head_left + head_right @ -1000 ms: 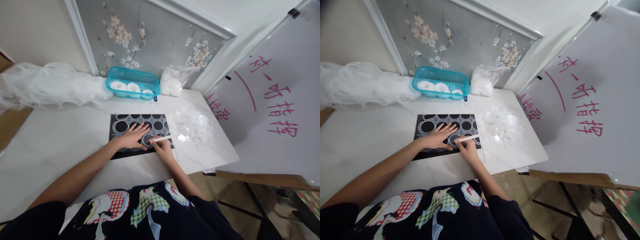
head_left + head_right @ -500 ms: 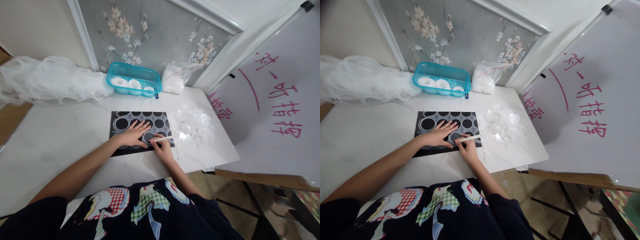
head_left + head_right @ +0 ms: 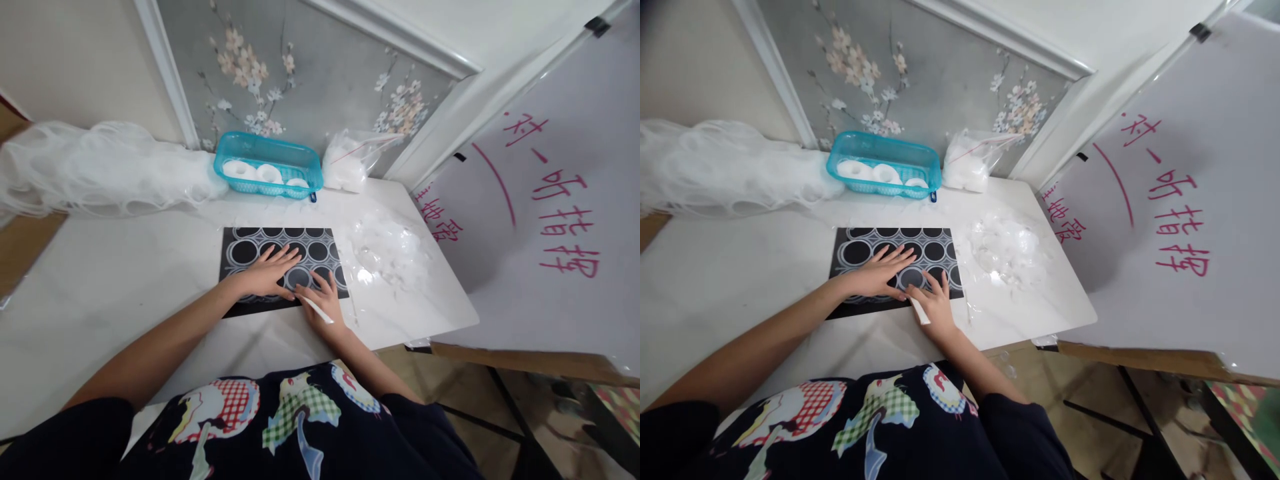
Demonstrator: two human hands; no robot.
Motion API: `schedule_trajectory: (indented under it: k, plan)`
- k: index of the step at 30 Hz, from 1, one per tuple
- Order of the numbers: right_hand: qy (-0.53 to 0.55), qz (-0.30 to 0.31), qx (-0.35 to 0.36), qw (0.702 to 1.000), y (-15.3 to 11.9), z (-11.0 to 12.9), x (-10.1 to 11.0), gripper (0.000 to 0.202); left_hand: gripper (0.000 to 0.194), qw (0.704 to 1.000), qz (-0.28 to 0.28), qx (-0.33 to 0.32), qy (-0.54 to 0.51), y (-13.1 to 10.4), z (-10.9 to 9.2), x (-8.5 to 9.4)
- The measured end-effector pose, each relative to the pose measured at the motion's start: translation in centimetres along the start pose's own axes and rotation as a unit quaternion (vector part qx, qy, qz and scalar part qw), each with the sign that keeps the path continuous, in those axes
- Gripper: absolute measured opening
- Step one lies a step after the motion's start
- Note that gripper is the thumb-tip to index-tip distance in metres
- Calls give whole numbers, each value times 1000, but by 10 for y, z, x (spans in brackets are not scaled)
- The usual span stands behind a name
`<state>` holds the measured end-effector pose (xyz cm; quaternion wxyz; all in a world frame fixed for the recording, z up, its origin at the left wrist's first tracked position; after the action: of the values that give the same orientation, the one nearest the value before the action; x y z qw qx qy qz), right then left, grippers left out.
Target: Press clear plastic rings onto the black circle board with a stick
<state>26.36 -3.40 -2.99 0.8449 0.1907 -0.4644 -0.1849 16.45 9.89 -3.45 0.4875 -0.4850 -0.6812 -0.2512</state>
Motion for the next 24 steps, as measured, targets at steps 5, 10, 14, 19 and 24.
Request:
schedule_trajectory:
  k: [5,10,14,19,24]
  plan:
    - [-34,-13,35,999,28,-14,7,26,99,1000,12,9,-4,1,-1,0]
    - [-29,-220,-104,970,83,-53,48,29,109,1000,6,6,-24,-1,-1,1]
    - [-21,-334,-160,929,88,-80,91,37,107,1000,3,-1,-17,-4,0,2]
    - [-89,-467,-239,847,49,-122,134,43,105,1000,-5,-4,-6,-5,2,0]
    - [-89,-365,-245,894,33,-125,105,40,99,1000,-17,-9,16,-6,2,-2]
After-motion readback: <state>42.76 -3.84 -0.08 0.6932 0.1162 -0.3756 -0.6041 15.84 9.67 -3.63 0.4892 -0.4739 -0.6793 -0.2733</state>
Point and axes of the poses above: each hand's wrist, its own y-axis towards the middle knuckle, its own x-axis out of the back of the hand, z = x × y, the point moved 5 cm from there along y, towards the middle knuckle, and after that the axes turned 12 degrees about -z, right-handed, at the moved point
